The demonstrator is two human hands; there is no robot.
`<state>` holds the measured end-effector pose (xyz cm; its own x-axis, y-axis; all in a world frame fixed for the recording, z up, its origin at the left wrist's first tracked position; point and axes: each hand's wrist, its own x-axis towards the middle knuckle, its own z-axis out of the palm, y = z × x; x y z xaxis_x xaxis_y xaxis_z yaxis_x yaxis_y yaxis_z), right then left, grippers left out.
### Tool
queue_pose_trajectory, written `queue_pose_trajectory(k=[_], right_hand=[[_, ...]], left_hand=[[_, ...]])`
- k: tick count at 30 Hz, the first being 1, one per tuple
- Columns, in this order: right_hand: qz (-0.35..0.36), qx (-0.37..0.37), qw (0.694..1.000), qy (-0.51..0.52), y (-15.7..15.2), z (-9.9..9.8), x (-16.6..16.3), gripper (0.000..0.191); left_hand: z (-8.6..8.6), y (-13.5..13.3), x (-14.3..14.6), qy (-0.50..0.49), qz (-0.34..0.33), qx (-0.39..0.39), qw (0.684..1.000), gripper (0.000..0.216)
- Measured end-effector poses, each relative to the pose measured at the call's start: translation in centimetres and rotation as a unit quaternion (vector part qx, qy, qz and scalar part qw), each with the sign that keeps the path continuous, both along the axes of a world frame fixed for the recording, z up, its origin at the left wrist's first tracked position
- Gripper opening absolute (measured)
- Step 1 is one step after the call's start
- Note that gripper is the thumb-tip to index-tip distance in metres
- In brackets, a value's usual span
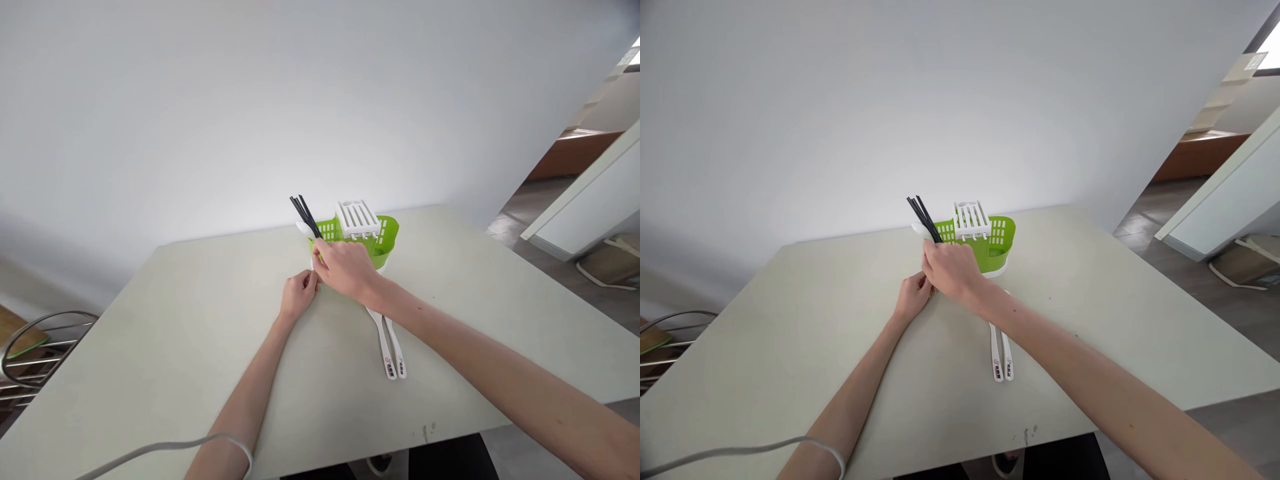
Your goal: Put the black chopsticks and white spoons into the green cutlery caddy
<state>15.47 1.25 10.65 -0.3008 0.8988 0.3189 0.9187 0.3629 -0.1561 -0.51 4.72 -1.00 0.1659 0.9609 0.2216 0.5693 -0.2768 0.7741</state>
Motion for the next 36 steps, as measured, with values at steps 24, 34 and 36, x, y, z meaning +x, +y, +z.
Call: queue_pose_trajectory(k=[24,34,36], right_hand=[[-0.124,-0.158,0.882,0.427,-7.9,-13.4,14.5,0.046],[-0.108,-0.168,0.893,0.404,-7.1,-14.4,14.7,0.044],[-0.1,-0.168,0.892,0.408,-6.8,-14.5,14.8,0.042]], left_hand=[[-0.3,0.1,0.1,0.028,-0.001,-0.006,1.0,0.05],[-0.2,0.0,0.2,0.053,-0.003,-0.002,0.999,0.046],[-0.1,0.0,0.2,0.055,-0.003,-0.002,0.998,0.045]])
